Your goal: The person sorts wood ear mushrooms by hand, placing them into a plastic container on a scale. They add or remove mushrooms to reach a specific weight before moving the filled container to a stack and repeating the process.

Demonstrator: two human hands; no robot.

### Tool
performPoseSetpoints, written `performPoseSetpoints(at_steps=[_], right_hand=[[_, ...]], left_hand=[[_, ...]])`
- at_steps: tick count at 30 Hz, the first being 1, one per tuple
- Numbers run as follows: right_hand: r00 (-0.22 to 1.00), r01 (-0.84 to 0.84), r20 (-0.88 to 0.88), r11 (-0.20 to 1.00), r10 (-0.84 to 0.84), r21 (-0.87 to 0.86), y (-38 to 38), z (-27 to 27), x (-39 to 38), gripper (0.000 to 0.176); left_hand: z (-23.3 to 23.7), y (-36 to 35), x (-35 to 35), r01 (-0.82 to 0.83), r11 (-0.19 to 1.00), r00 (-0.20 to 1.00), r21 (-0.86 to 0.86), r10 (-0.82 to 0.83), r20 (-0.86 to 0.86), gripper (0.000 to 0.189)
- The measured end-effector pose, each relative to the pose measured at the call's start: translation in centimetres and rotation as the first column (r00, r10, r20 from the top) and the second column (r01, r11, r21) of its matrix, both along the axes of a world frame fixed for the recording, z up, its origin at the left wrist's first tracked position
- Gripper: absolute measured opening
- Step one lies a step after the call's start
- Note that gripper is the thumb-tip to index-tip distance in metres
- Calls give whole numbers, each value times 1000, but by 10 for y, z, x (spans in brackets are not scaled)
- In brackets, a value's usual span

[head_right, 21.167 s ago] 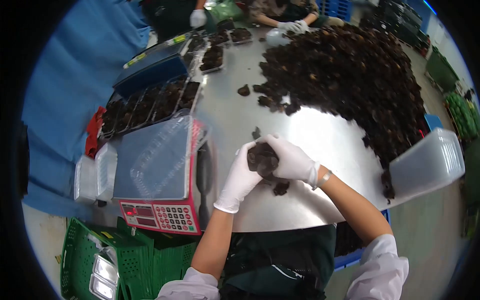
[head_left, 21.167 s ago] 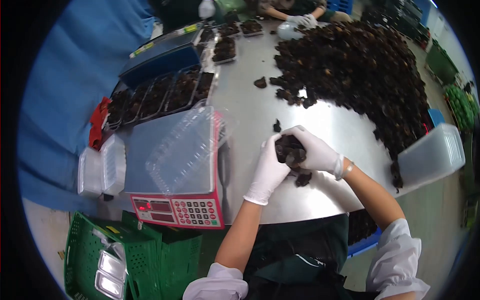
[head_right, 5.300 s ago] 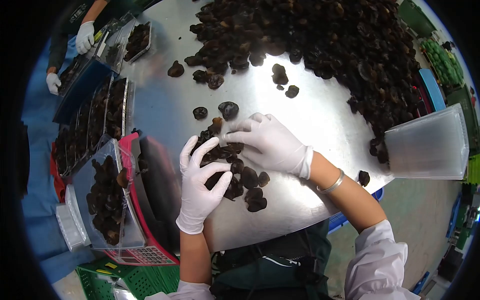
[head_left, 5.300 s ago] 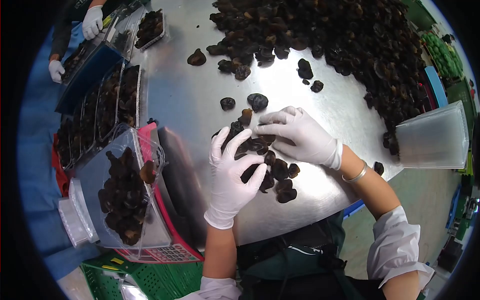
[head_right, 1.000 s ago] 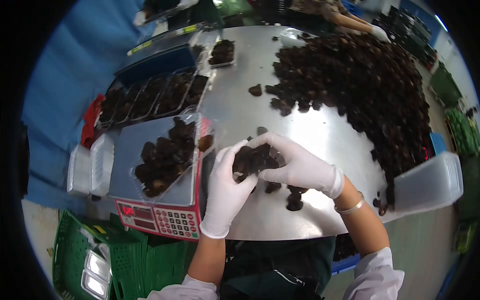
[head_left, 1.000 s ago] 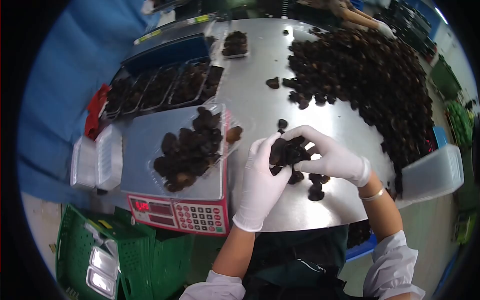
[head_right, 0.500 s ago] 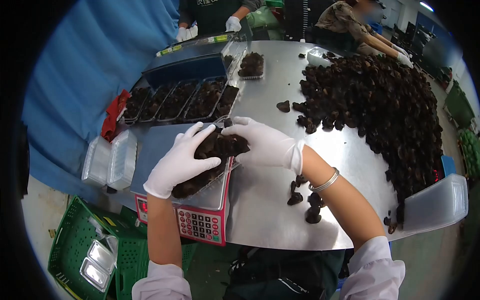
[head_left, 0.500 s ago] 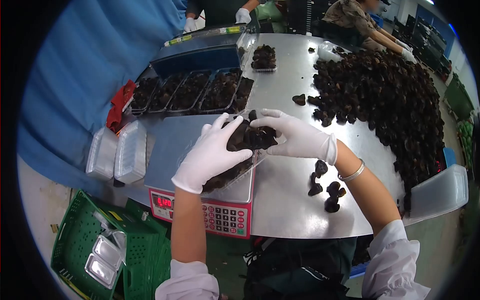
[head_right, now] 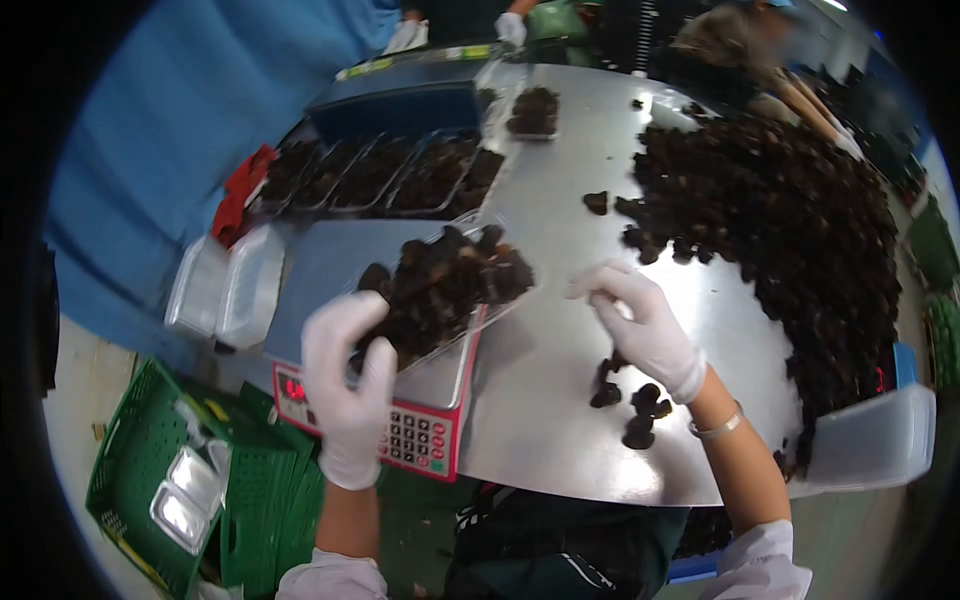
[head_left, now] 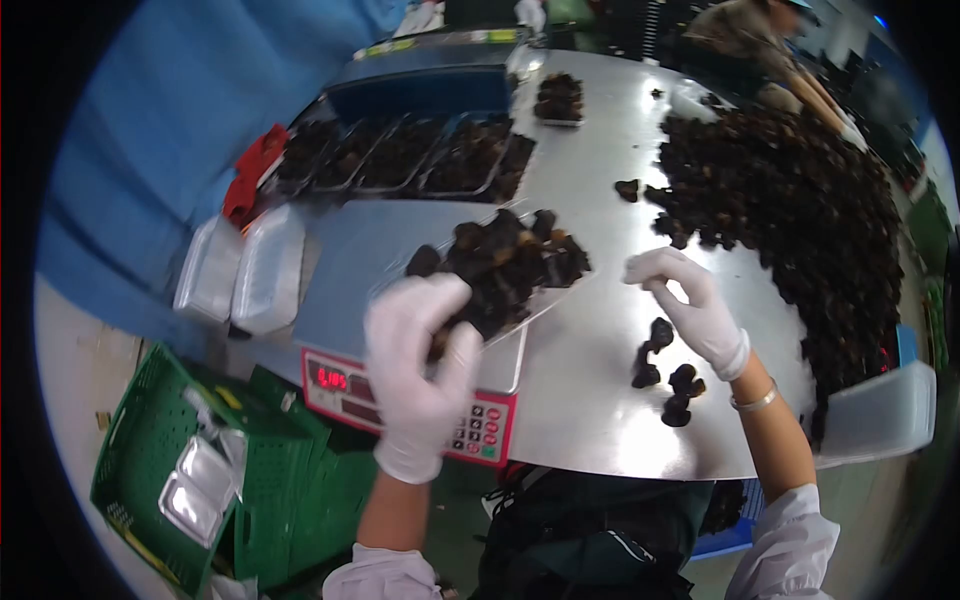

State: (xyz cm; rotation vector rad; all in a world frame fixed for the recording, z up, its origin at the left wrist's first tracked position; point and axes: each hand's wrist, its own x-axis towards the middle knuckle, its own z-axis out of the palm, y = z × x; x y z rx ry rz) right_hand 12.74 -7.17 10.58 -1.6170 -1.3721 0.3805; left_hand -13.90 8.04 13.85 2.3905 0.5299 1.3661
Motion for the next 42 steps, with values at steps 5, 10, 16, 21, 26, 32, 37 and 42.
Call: performPoseSetpoints(at_steps=[5,10,16,21,26,32,37,42], right_hand=[[996,33,-85,999,-36,-43,4,-7,-9,17],[996,58,71,998,-56,-33,27,15,-32,13],[935,56,346,995,-80,79,61,26,-41,49],[901,19,432,993,32,-113,89,21,-50,64],[941,17,-339,1000,-15,2,83,40,-52,33],[599,116,-800,983,44,141,29,41,-29,28],[196,186,-980,982,-42,-5,-28,17,1,37],[17,290,-987,945,-160,-148,-59,6,6,39]], left_hand=[[-65,-84,-7,419,907,905,-26,-420,-72,17],[-121,-133,10,606,739,763,-293,-645,-48,14],[-149,-135,12,612,680,725,-404,-686,-59,14],[-79,-122,-20,687,664,700,-294,-714,22,14],[-17,23,-73,68,989,998,-130,-67,13,12],[-51,271,-124,-557,824,809,103,566,-159,38],[-51,293,-114,-591,726,606,-351,113,-787,51],[-64,292,-109,-664,729,553,168,630,-546,43]])
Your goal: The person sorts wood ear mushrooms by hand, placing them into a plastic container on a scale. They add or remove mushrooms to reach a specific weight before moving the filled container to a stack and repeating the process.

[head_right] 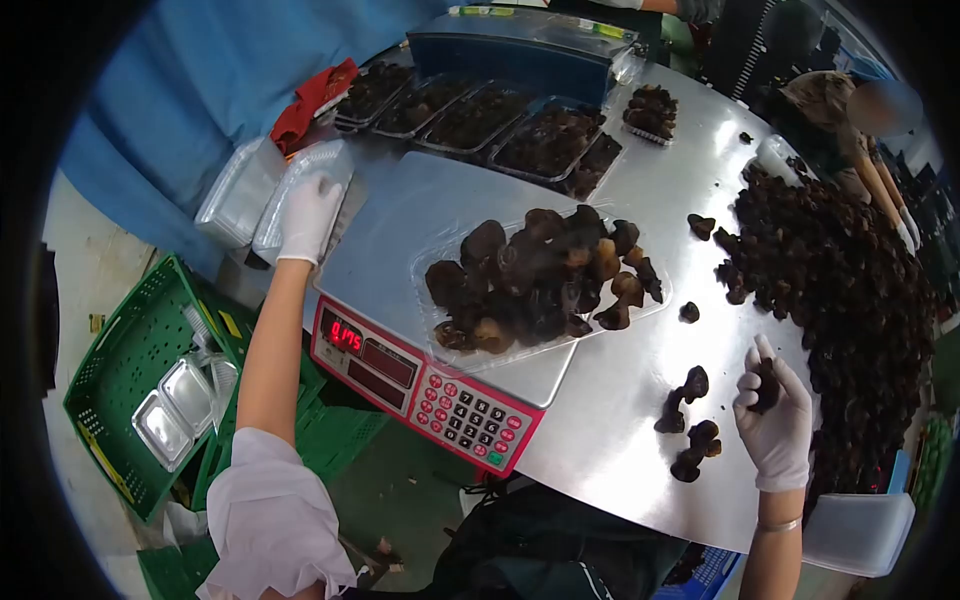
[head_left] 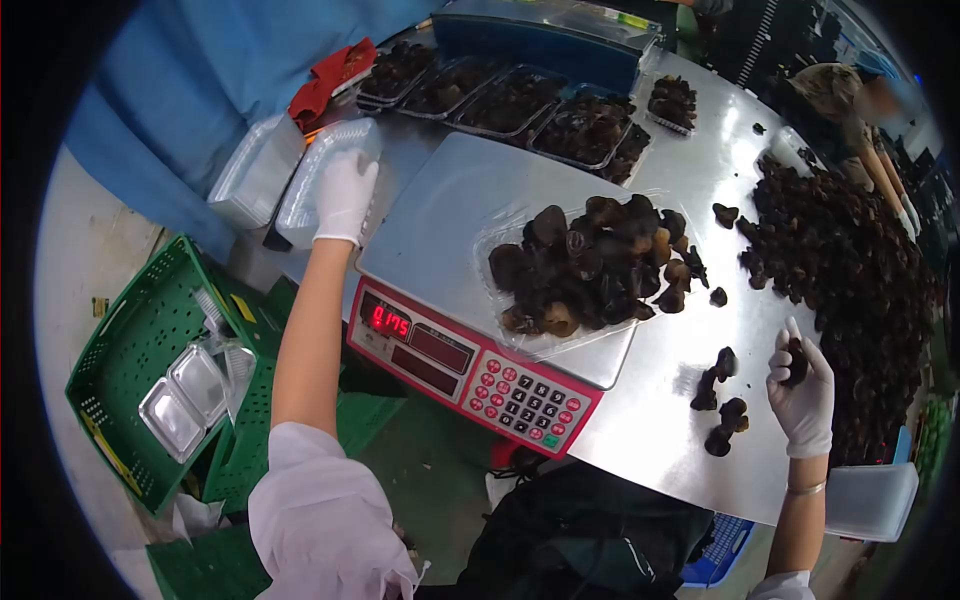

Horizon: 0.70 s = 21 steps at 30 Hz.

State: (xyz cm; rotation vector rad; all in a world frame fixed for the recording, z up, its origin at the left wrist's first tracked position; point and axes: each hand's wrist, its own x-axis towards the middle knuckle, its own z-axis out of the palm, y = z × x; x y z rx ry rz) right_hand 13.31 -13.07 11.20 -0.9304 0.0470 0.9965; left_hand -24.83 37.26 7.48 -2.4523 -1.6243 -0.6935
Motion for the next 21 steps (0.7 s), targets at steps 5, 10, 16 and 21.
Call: performPoseSetpoints(at_steps=[5,10,16,21], right_hand=[[996,-20,-81,998,25,55,-18,-12,6,35],[990,-41,-132,999,42,15,-10,-25,-1,34],[995,-82,-57,997,82,-7,8,-21,-11,41],[999,-44,-20,999,43,-22,7,-22,-13,39]], left_hand=[[-27,62,-57,-69,994,997,-84,67,-26,43],[-13,41,-48,-51,985,986,-163,75,148,46],[-16,48,-47,140,986,968,-95,-116,223,38],[-16,57,-53,117,937,948,-329,-6,319,44]])
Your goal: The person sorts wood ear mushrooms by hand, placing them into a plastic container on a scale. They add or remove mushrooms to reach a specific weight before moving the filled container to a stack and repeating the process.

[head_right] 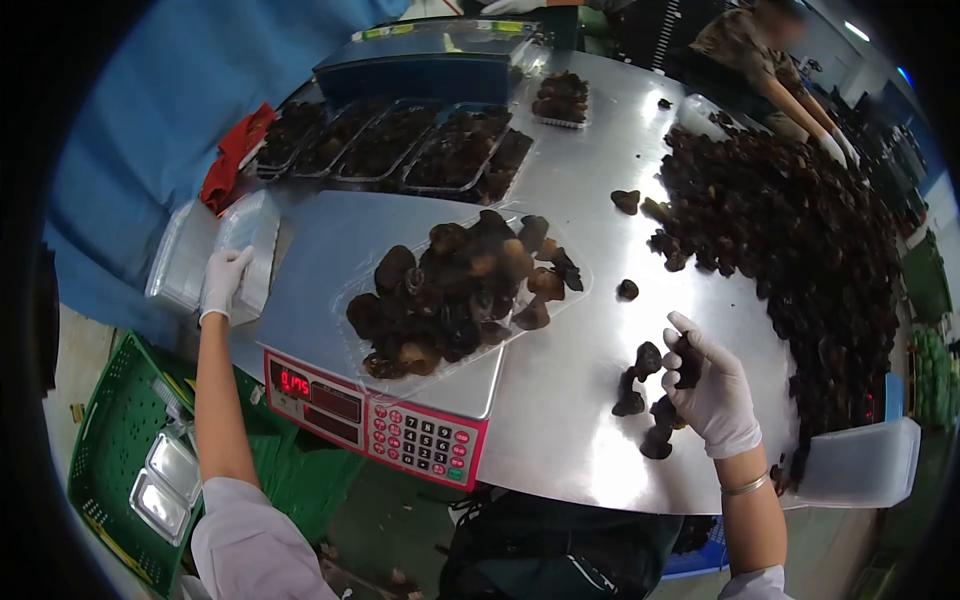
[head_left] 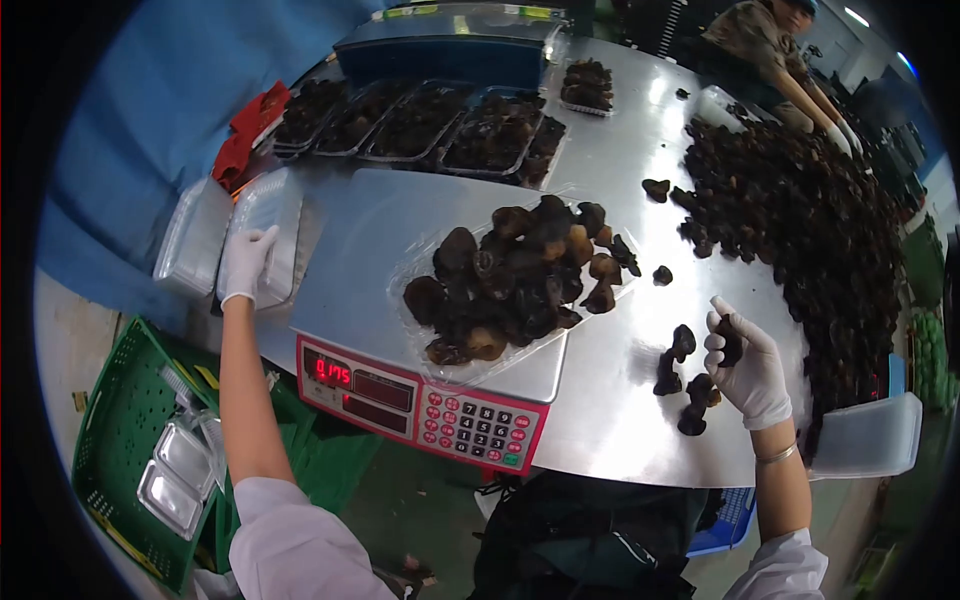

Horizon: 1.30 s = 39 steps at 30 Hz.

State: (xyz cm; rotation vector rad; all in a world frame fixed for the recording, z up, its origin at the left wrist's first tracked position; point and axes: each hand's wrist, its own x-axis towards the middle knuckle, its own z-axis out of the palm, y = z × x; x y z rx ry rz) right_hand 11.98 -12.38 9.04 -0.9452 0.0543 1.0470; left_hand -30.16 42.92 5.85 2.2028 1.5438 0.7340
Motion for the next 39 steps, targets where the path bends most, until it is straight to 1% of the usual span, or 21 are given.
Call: performPoseSetpoints(at_steps=[7,10,11,12,13,14,15,18,20,21,23,24,25,26,27,28,29,30,31,33,39], right_hand=[[999,32,10,999,-32,-28,-25,-2,8,35],[924,23,382,994,20,-109,-33,-4,13,31],[869,41,492,982,56,-185,-31,-6,16,28],[803,63,587,964,104,-257,-26,-9,21,25],[752,41,625,933,207,-357,-21,-14,27,23],[699,25,644,890,310,-455,-13,-20,33,22],[650,19,666,869,365,-495,-2,-26,38,22],[406,100,831,885,381,-454,41,-58,50,25],[64,102,918,912,392,-397,67,-73,68,26],[83,107,918,912,389,-396,73,-78,69,26],[-232,77,783,813,578,-577,82,-77,75,28],[-235,51,775,804,587,-593,79,-76,69,35],[-243,0,737,760,630,-650,72,-65,62,37],[-255,-51,696,709,671,-703,63,-55,55,39],[-220,-131,699,689,681,-713,52,-54,47,44],[-243,-175,717,698,653,-695,37,-50,38,46],[-321,-166,701,690,637,-704,21,-44,29,47],[-398,-153,677,683,620,-715,7,-40,22,49],[-468,-59,674,740,572,-670,-7,-45,14,52],[-633,149,597,834,493,-531,-28,-52,0,54],[-464,110,705,824,537,-556,-10,-71,0,26]], left_hand=[[-18,23,-17,11,972,974,-234,42,221,34],[-36,41,-29,-32,970,938,-240,112,327,27],[-45,44,-28,-64,985,869,-162,135,477,24],[-42,42,-29,-283,958,829,48,219,515,23],[-46,55,-41,-319,944,581,80,128,804,23],[-3,9,-21,-428,903,516,39,209,831,23],[3,26,-40,-319,937,326,141,-31,945,26],[99,-84,15,-367,924,367,107,39,929,30],[113,-99,4,34,948,348,315,-307,886,34],[129,-131,22,51,947,358,317,-314,879,34],[151,-227,74,96,972,358,212,-233,904,39],[145,-236,74,581,781,108,228,-351,930,39],[138,-247,74,890,362,-163,278,-316,935,40],[139,-298,116,600,781,72,174,-269,960,33],[141,-344,155,132,988,253,77,-109,961,28],[118,-332,154,385,681,661,623,-675,328,17],[112,-361,184,400,876,385,270,-428,818,8],[120,-387,203,511,829,473,226,-491,731,6],[135,-417,224,600,797,393,67,-367,843,8],[110,-424,254,629,750,492,202,-586,644,5],[53,-444,338,738,595,535,319,-804,260,18]])
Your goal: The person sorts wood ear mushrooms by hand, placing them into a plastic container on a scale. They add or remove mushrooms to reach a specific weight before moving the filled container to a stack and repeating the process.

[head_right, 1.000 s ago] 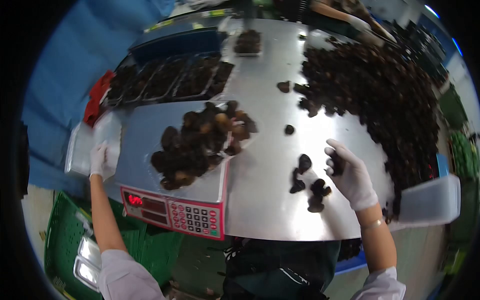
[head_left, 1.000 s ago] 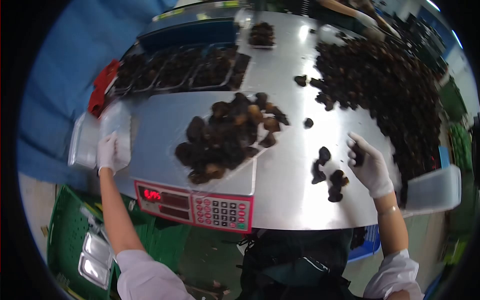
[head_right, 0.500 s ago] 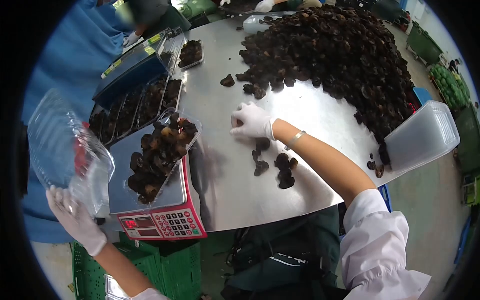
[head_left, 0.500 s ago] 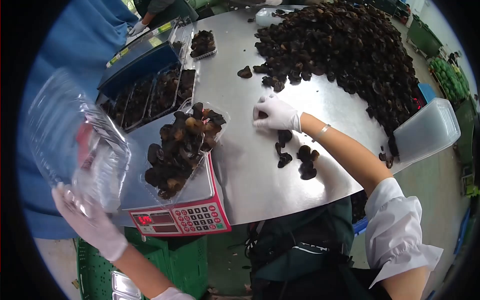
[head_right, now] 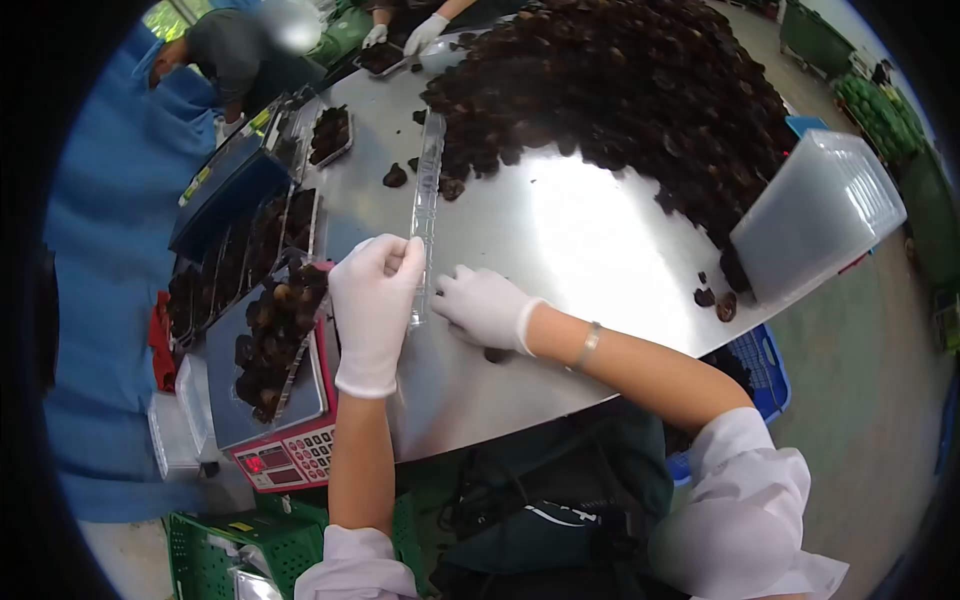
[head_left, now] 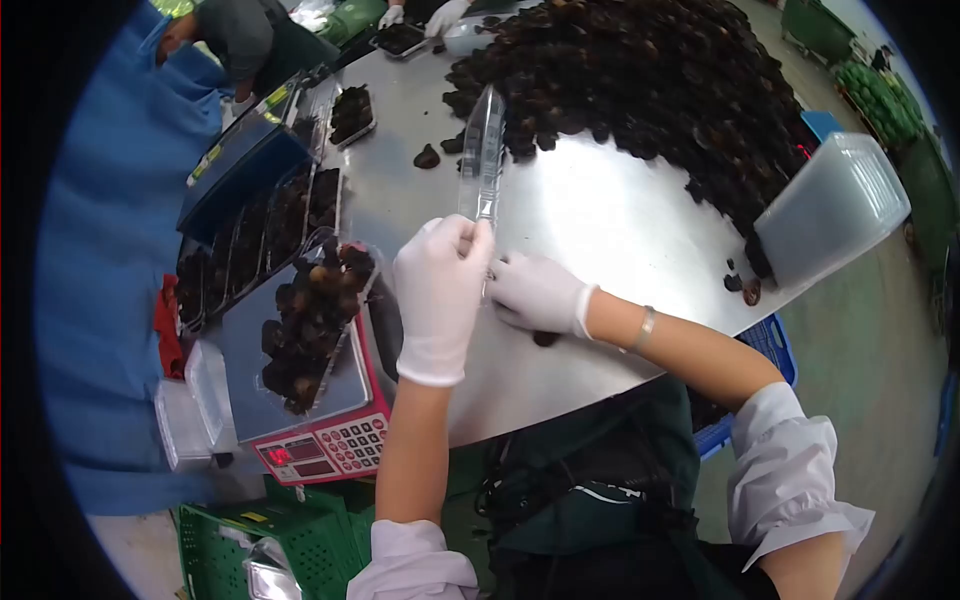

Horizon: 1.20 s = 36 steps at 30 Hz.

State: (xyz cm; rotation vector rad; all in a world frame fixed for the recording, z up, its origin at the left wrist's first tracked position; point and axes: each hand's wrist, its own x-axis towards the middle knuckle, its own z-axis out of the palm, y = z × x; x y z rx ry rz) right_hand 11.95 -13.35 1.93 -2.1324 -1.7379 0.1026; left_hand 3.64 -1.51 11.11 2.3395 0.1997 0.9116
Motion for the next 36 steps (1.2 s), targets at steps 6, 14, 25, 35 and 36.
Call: performPoseSetpoints(at_steps=[6,14,25,35,36], right_hand=[[883,18,-465,982,73,189,-25,1,31,9],[359,456,-933,867,28,201,-39,41,41,11],[935,158,-353,932,-35,327,63,28,39,35],[928,256,-288,966,-237,31,-73,14,7,32],[929,255,-284,967,-237,28,-76,11,8,32]], left_hand=[[-47,34,20,-110,936,951,334,198,-239,28],[-78,35,1,-234,972,808,27,210,-550,29],[-84,24,-25,-152,963,823,222,248,-511,21],[-82,-57,-67,31,998,932,-53,-49,-360,49],[-89,-63,-66,51,998,924,-35,-61,-377,47]])
